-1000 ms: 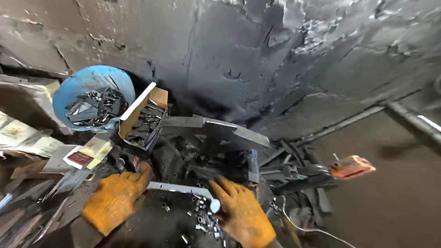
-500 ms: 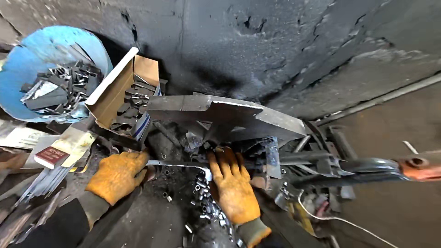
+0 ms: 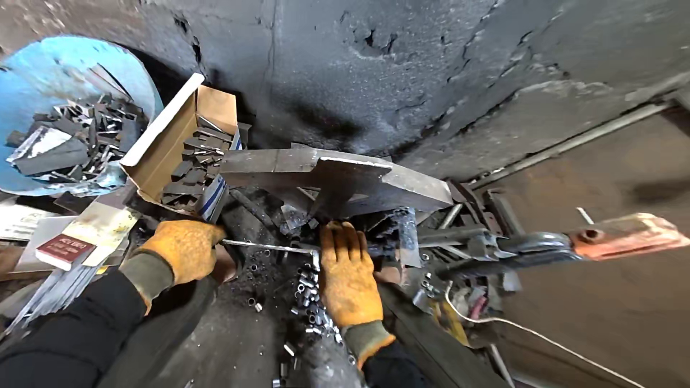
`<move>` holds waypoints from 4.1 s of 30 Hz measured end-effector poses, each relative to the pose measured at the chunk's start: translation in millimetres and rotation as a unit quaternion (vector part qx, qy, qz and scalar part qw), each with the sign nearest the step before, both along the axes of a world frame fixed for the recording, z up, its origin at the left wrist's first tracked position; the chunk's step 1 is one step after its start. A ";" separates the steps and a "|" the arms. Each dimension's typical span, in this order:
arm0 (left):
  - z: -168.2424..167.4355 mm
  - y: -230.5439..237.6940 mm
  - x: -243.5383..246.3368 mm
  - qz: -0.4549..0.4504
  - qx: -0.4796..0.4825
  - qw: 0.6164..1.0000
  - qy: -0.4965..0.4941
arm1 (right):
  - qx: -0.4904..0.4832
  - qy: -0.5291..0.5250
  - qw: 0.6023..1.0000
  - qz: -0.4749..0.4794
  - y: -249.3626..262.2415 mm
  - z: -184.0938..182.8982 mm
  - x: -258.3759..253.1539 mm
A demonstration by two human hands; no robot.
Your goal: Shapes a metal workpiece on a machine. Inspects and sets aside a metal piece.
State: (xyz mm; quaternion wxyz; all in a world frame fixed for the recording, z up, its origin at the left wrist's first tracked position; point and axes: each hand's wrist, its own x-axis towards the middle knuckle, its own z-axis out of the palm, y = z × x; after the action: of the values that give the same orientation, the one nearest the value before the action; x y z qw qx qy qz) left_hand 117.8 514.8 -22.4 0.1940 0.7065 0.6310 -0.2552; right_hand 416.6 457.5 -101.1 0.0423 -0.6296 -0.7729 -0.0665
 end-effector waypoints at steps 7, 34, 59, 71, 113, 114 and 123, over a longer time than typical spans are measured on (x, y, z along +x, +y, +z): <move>-12.2 -1.7 0.6 0.015 0.011 1.000 0.000 | -0.003 -0.004 1.000 0.001 1.2 -1.4 -2.1; -21.1 -53.8 24.0 0.195 0.109 0.974 -0.042 | -0.033 0.036 0.999 -0.013 -0.6 12.4 -5.8; -18.4 -81.0 34.1 0.005 0.182 0.972 -0.148 | -0.092 0.114 0.985 0.094 -35.7 53.8 -8.6; -76.3 -50.5 -11.4 0.030 0.242 0.956 -0.162 | 0.092 0.030 0.994 0.046 -4.6 -14.7 16.0; -9.1 -51.5 14.9 0.145 0.116 0.975 -0.123 | -0.059 0.227 0.971 0.041 -79.6 38.3 -32.1; -4.3 -59.3 19.1 0.151 0.128 0.972 -0.124 | -0.151 0.311 0.938 0.012 -93.6 46.7 -41.7; 97.0 -28.3 33.8 -0.052 0.160 0.986 0.007 | -0.459 0.527 0.709 -0.098 -79.6 74.7 -73.1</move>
State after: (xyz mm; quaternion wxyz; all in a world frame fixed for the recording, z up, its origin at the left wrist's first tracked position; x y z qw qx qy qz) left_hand 151.6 486.5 74.7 0.0608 0.7584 0.6276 -0.1654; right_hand 343.4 378.0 -26.5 0.1417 -0.5768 -0.4944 0.6346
